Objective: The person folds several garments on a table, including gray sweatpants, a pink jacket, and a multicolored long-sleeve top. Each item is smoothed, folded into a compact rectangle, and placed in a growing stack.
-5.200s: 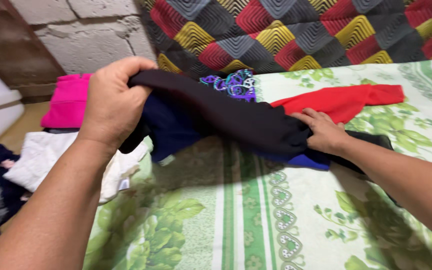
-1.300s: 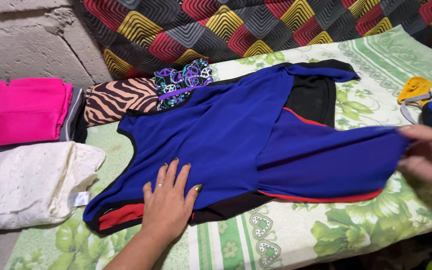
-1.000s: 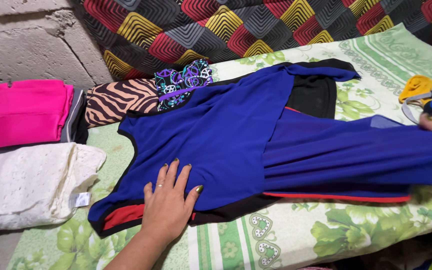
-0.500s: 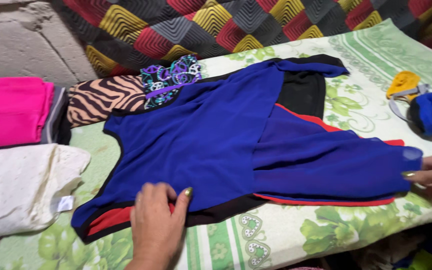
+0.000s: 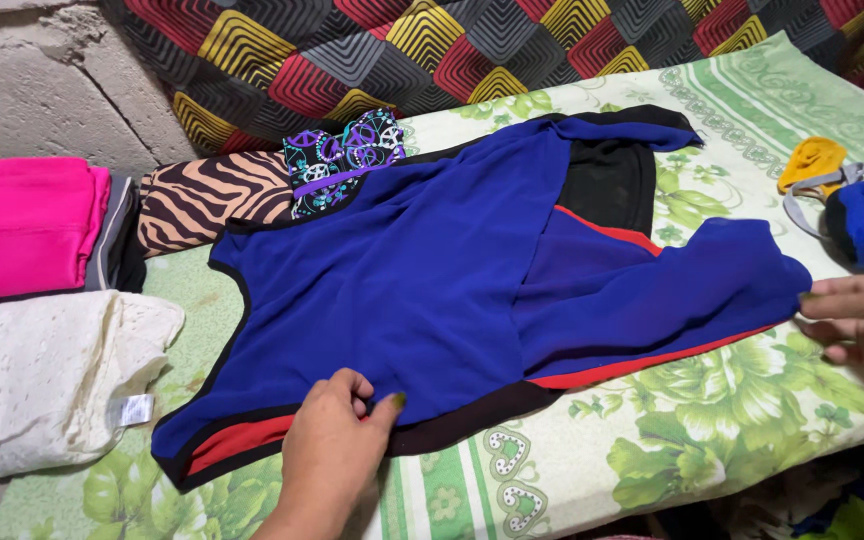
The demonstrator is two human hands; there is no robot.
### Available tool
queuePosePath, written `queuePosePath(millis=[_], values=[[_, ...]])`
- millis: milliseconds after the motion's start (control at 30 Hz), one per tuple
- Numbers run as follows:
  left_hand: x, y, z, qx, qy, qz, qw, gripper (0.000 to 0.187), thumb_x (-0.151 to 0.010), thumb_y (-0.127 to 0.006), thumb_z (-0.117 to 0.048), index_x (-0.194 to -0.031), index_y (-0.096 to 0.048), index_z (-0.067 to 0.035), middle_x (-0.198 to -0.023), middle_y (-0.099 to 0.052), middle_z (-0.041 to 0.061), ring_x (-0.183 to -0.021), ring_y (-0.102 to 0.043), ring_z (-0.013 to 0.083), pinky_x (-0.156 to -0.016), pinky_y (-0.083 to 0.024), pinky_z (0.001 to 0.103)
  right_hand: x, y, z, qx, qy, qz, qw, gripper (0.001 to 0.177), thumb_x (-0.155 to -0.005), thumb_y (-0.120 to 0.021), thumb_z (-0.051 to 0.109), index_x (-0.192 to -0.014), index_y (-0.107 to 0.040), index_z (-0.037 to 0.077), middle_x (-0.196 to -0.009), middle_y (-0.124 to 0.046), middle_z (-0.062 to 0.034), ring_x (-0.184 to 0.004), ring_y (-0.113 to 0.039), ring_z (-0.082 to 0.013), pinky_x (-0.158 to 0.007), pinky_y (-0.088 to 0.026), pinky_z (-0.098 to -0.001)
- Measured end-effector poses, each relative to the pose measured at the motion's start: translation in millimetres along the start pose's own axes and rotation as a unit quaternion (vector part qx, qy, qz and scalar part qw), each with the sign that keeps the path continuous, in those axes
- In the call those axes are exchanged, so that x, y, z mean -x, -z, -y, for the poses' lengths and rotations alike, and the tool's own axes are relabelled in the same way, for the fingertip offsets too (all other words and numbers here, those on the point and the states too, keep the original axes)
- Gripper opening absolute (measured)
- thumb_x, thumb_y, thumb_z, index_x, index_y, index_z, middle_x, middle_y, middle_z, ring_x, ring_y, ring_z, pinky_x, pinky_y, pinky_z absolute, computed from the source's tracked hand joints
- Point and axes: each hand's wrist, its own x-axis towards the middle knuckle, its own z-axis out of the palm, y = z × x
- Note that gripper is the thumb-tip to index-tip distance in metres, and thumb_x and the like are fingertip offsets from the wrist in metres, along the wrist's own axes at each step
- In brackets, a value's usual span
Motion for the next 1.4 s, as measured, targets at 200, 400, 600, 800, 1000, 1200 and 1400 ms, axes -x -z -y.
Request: queuePosePath(millis=[200,400,600,800,1000,1200,1400], values=[[-0.4,1.6,-6.3,0.003,-0.004,0.032,0.999,0.027,-0.076,-0.081,-0.028,-0.094,-0.069,-0.011,-0.081,-0.070,0.007,-0.079,-0.070,0.0276,-0.074,-0.054,0.041,22.0,-35.0,24.0,-0.029,0.033,0.005,0.999,0.029,-0.099,-0.073,0.010,-0.127,-0.067,0.006,-0.100,-0.066,-0.0071,-0.080,-0.052,-0.0169,-0.069,-0.051,-0.0369],[-5.5,-2.6,3.0,0.026,-0.037,0.032,0.998,0.008,-0.081,-0.072,-0.017,-0.087,-0.071,-0.011,-0.074,-0.072,0.008,-0.075,-0.072,0.0291,-0.072,-0.055,0.043,-23.6,24.4,42.4,-0.212,0.031,0.035,0.976,0.031,-0.096,-0.074,0.014,-0.126,-0.069,0.008,-0.099,-0.067,-0.0075,-0.081,-0.055,-0.0180,-0.071,-0.052,-0.0369],[-7.0,-4.3,5.9,0.007,-0.050,0.038,0.998,0.008,-0.080,-0.071,-0.017,-0.085,-0.070,-0.010,-0.076,-0.070,0.008,-0.078,-0.070,0.0282,-0.073,-0.054,0.043,4.2,11.3,-32.0,-0.020,-0.014,0.008,1.000,0.032,-0.094,-0.075,0.017,-0.125,-0.070,0.009,-0.099,-0.069,-0.0079,-0.083,-0.058,-0.0190,-0.073,-0.053,-0.0368],[-9.9,-4.4,6.8,-0.011,-0.071,0.061,0.996,0.012,-0.081,-0.070,-0.018,-0.088,-0.068,-0.009,-0.080,-0.069,0.008,-0.079,-0.070,0.0272,-0.074,-0.054,0.042,6.0,3.5,-25.5,-0.025,0.009,0.004,1.000,0.034,-0.091,-0.076,0.020,-0.124,-0.072,0.011,-0.098,-0.071,-0.0083,-0.084,-0.061,-0.0200,-0.074,-0.053,-0.0368],[-4.6,8.3,15.9,0.004,-0.204,0.147,0.968,0.042,-0.073,-0.081,-0.021,-0.113,-0.070,-0.014,-0.097,-0.062,0.008,-0.094,-0.065,0.0261,-0.082,-0.052,0.039,9.3,18.6,-26.3,0.065,0.008,-0.018,0.998,0.036,-0.089,-0.078,0.023,-0.123,-0.073,0.013,-0.098,-0.072,-0.0087,-0.085,-0.065,-0.0211,-0.076,-0.054,-0.0368],[-7.4,11.2,3.5,-0.017,-0.327,0.126,0.937,0.018,-0.078,-0.076,-0.011,-0.096,-0.073,-0.009,-0.090,-0.063,0.007,-0.093,-0.065,0.0293,-0.082,-0.051,0.041,10.1,-2.3,-0.9,0.194,0.031,-0.020,0.980,0.038,-0.086,-0.079,0.027,-0.122,-0.075,0.014,-0.097,-0.074,-0.0090,-0.086,-0.068,-0.0221,-0.078,-0.055,-0.0368],[-14.6,25.3,-5.4,0.022,-0.210,0.376,0.902,0.013,-0.080,-0.074,-0.009,-0.092,-0.071,-0.006,-0.082,-0.071,0.005,-0.077,-0.067,0.0147,-0.073,-0.055,0.031,-8.9,-9.2,42.2,0.348,0.077,-0.050,0.933,0.039,-0.084,-0.080,0.030,-0.120,-0.076,0.016,-0.097,-0.076,-0.0094,-0.088,-0.071,-0.0231,-0.080,-0.056,-0.0367]])
